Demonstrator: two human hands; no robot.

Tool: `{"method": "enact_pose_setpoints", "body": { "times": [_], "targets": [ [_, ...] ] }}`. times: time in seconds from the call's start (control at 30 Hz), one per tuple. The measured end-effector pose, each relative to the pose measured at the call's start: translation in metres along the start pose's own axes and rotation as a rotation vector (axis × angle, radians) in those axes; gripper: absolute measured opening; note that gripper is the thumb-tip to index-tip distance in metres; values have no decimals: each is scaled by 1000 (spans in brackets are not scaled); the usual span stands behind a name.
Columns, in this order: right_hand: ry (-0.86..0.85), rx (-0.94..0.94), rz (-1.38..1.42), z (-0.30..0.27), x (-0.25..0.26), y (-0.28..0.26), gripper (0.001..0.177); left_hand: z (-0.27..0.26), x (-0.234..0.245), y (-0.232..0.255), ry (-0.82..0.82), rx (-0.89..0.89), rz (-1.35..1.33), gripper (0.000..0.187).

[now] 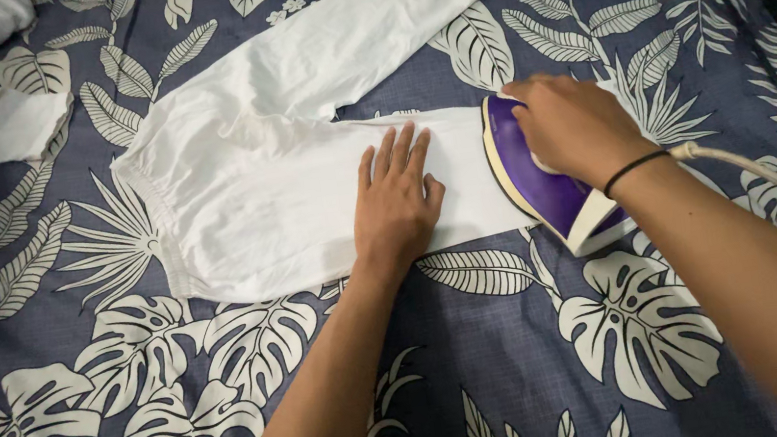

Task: The person irons a white pair of pants on a bed with a floral patterned sheet. They use a purple and white iron to smooth the fabric, repeatedly adjusting the garment's position and folding the legs to ensure even coverage.

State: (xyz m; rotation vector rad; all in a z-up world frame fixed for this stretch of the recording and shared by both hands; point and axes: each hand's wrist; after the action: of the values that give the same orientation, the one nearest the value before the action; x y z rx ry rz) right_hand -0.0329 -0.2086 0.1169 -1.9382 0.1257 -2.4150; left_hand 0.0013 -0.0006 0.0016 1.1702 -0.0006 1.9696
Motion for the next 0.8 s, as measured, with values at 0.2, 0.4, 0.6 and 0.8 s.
{"method": "enact_pose_setpoints", "body": {
  "times": [0.2,0.4,0.6,0.8],
  "targets": [
    [-49,-17,18,-10,5,6,37,7,-5,3,-63,37,-13,58],
    [-20,41,-23,-35,11,7,36,22,-39,30,-110,-30,-22,57],
    [-29,64,-50,-46,18,11,37,24,-58,50,-62,15,-66,56],
    [-40,57,-100,-40,19,6,35,20,-53,54,12,15,-83,57]
  ]
}}
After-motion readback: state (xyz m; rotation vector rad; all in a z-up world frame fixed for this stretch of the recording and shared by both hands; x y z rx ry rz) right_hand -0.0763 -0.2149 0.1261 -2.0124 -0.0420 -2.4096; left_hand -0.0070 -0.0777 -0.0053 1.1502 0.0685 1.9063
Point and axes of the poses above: each hand's wrist, its own z-axis towards the middle knuckle, its own x-axis out of the back of the hand, y = z × x, and after that the axes turned 4 degrees about y, right-handed
